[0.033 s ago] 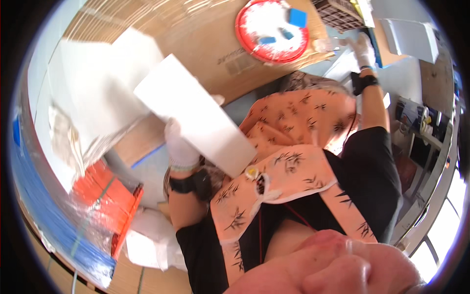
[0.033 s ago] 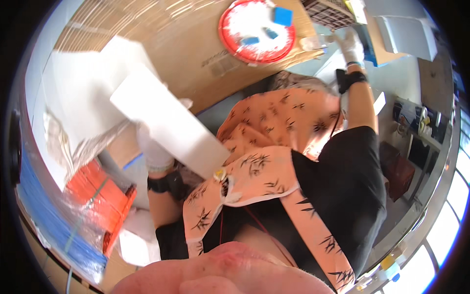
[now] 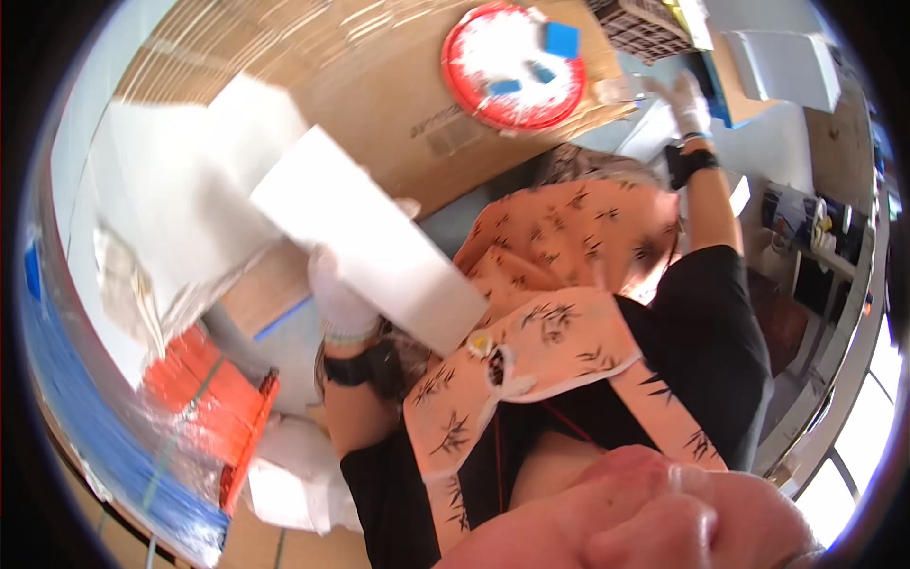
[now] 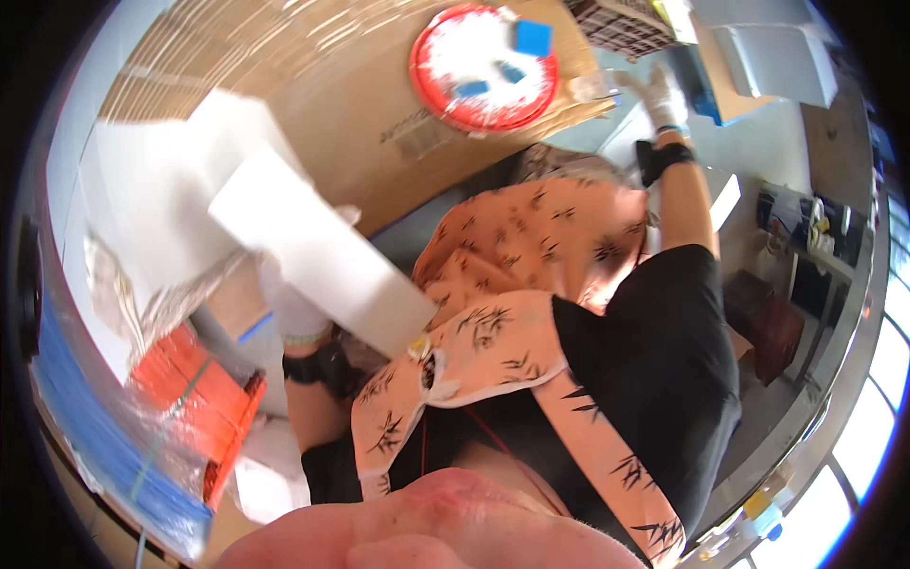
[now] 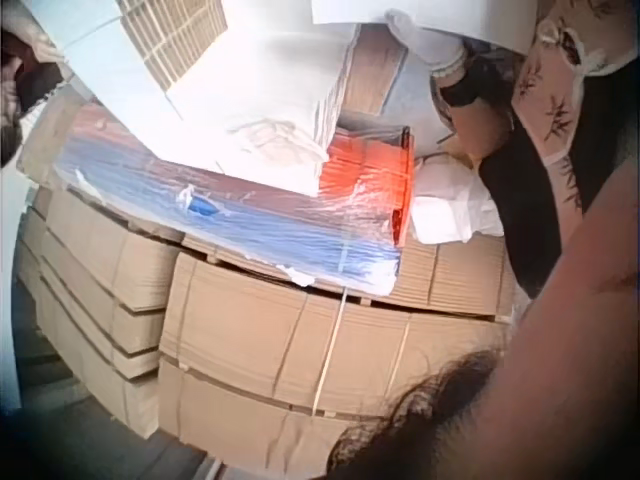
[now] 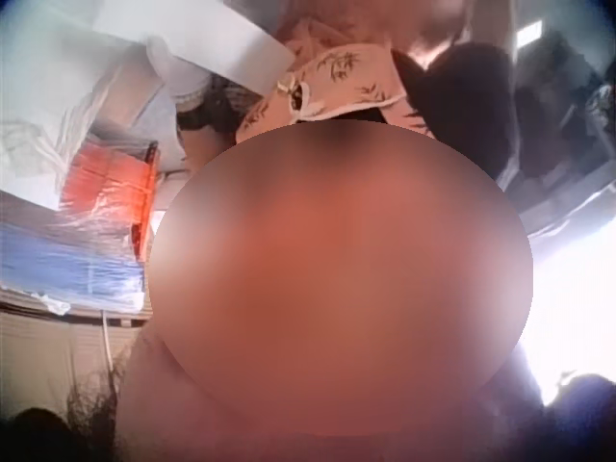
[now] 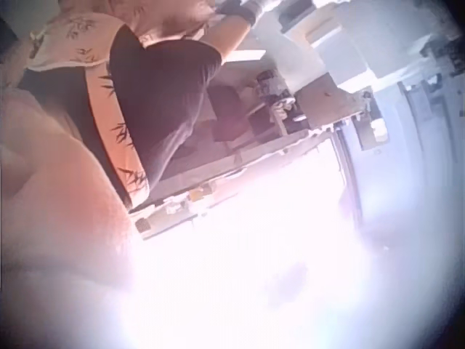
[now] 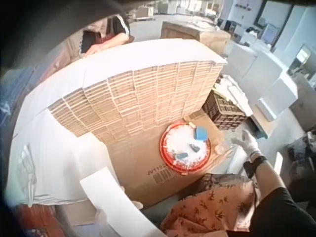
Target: Cleaning and wiping down white furniture boards using a sponge and cleaning agent.
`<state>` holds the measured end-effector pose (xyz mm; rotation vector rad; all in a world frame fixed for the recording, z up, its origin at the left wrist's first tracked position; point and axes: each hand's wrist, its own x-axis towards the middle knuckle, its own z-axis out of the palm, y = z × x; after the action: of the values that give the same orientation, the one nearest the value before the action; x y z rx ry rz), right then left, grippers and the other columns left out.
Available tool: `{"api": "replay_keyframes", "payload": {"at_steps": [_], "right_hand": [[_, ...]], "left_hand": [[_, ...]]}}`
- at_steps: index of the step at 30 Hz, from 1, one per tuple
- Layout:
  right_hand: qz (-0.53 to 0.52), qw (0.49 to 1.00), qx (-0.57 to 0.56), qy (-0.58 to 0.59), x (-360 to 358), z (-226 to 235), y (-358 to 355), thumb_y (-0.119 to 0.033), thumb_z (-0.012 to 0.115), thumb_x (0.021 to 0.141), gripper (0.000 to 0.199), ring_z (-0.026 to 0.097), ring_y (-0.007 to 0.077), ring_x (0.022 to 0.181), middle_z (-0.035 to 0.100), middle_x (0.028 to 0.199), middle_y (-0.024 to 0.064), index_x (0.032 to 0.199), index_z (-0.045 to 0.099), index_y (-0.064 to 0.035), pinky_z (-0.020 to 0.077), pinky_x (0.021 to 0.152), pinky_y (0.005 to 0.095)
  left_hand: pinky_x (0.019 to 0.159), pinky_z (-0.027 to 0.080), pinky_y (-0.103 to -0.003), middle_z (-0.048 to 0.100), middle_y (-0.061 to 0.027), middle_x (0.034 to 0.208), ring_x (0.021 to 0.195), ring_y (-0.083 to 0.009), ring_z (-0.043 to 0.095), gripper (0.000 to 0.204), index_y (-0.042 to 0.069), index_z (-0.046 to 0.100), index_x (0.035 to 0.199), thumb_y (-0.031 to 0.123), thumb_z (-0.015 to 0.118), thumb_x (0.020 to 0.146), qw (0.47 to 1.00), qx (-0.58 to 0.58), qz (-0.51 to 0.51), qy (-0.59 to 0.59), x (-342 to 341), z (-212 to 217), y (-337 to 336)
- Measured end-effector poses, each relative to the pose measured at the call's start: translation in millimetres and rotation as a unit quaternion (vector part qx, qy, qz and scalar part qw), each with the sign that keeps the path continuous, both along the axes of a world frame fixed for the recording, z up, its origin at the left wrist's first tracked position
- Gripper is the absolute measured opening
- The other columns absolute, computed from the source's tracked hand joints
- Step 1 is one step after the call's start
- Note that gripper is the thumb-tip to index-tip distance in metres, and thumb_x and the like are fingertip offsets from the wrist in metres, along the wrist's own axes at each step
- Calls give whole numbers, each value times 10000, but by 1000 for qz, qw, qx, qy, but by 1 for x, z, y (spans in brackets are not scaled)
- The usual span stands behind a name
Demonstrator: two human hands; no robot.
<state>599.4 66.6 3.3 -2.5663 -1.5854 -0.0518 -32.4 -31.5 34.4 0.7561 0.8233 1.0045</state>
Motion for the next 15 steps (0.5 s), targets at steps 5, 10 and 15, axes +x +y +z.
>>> {"api": "replay_keyframes", "payload": {"at_steps": [5, 10, 15], "right_hand": [[-35, 978, 19, 205, -31, -65, -18, -543, 869, 736, 1094, 450, 376, 1435, 466, 1542, 247, 1542, 383, 15, 344, 1196, 414], [-39, 965, 134, 224, -21, -95, -18, -467, 869, 722, 1030, 509, 374, 1378, 522, 1482, 236, 1527, 411, -16, 415, 1143, 425], [-21, 963, 79, 255, -49, -82, -8, -385, 859, 723, 859, 603, 342, 1265, 604, 1372, 200, 1436, 497, -71, 468, 1085, 413]], "left_hand": [[736, 603, -387, 524, -141, 1433, 1048, -364, 677, 952, 2, 335, 1533, 648, 623, 896, 994, -31, 87, -62, 17, 6, 0], [679, 601, -364, 539, -138, 1393, 1008, -338, 685, 841, -10, 360, 1507, 575, 592, 950, 995, -26, 44, -82, 41, 15, 13], [649, 621, -360, 501, -146, 1455, 1021, -337, 681, 842, -14, 348, 1523, 570, 591, 968, 991, -25, 24, -128, 53, 11, 16]]}}
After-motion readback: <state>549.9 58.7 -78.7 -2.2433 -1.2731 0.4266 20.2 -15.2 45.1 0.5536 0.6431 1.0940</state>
